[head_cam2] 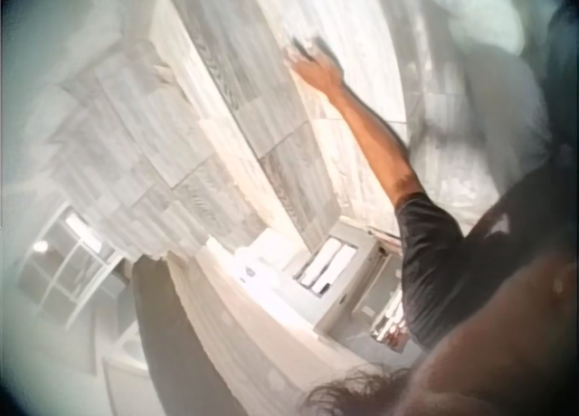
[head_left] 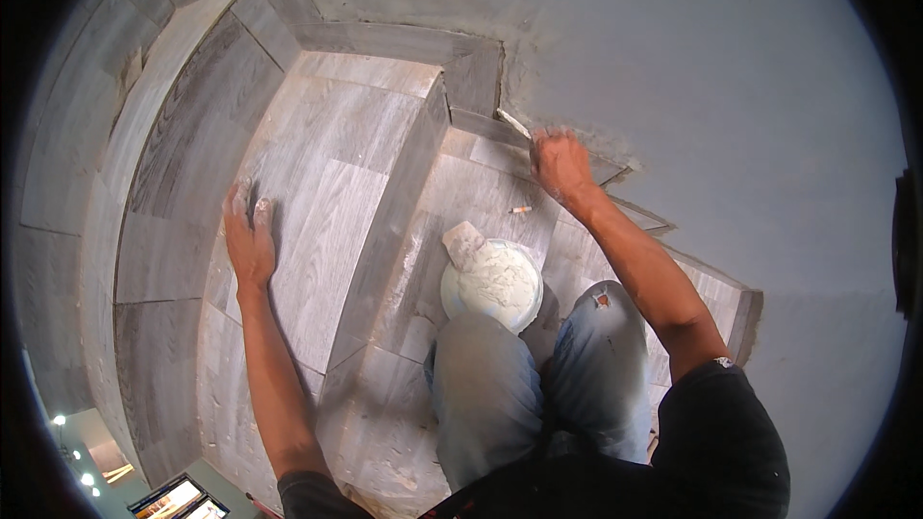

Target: The person sits on tiled stairs and applies a white grout-like substance into the gaps between tiles using a small trowel. They repeatedly scoop material from a bucket and smooth it into the joints.

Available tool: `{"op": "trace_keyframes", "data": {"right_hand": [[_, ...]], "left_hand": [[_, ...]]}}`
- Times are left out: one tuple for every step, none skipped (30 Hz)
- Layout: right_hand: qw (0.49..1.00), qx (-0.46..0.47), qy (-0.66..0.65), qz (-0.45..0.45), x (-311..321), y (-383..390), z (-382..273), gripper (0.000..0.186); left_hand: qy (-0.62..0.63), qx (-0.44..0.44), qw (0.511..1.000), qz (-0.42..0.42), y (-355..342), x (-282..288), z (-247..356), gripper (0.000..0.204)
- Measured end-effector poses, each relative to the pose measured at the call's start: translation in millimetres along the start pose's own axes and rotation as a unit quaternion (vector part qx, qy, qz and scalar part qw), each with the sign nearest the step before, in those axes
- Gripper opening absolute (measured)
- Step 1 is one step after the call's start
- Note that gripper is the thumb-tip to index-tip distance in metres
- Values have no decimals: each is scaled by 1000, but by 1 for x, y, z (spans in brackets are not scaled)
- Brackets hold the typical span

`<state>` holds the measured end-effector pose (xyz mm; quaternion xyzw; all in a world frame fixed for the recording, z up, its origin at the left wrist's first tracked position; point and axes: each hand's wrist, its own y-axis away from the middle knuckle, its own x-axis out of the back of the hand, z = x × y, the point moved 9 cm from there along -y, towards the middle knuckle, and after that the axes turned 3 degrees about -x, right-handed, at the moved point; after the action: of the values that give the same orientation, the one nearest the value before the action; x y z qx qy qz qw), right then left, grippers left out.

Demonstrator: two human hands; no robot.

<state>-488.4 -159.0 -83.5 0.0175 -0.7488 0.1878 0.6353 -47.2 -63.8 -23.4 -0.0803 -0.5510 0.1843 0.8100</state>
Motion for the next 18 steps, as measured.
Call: {"op": "trace_keyframes", "data": {"right_hand": [[1000,-4,-13,7,3,-1,-2,14],[1000,-11,-21,-3,3,1,-6,14],[999,-19,-28,-12,6,5,-12,15],[999,-27,-34,-21,6,7,-16,16],[998,-29,-40,-37,1,7,-19,17],[997,-33,-42,-52,-5,8,-19,19],[996,-36,-45,-67,-11,8,-19,20],[996,-42,-50,-64,-13,7,-19,22],[995,-49,-56,-63,-15,6,-19,23],[995,-56,-63,-61,-19,6,-20,25],[994,-66,-69,-61,-23,6,-22,26],[993,-77,-74,-59,-27,6,-23,27],[991,-88,-78,-57,-30,6,-24,28],[989,-102,-85,-59,-33,7,-22,28],[987,-115,-96,-60,-35,6,-24,27],[984,-128,-106,-61,-36,6,-25,27],[984,-131,-107,-58,-36,5,-25,27],[984,-134,-107,-57,-35,5,-26,26]], "left_hand": [[-4,-5,1000,4,0,2,-1,50],[-8,-10,1000,7,1,5,-1,50],[-7,-8,1000,5,1,6,-1,50],[-6,-7,1000,4,1,7,-2,49],[-6,-5,1000,3,2,9,-2,49],[-2,-9,1000,5,2,7,0,49],[1,-14,1000,7,1,6,2,49],[4,-18,1000,9,1,6,4,49],[0,-15,1000,7,1,5,4,48],[-5,-12,1000,5,1,5,4,48],[-9,-9,1000,4,1,6,4,48],[-6,-8,1000,2,1,5,5,48],[-3,-8,1000,0,1,5,5,48],[0,-7,1000,-1,1,4,6,47],[-1,-6,1000,-2,2,5,6,47],[-2,-4,1000,-2,2,5,6,47],[-2,-2,1000,-3,1,5,5,47],[-3,-2,1000,-4,1,5,5,47]]}}
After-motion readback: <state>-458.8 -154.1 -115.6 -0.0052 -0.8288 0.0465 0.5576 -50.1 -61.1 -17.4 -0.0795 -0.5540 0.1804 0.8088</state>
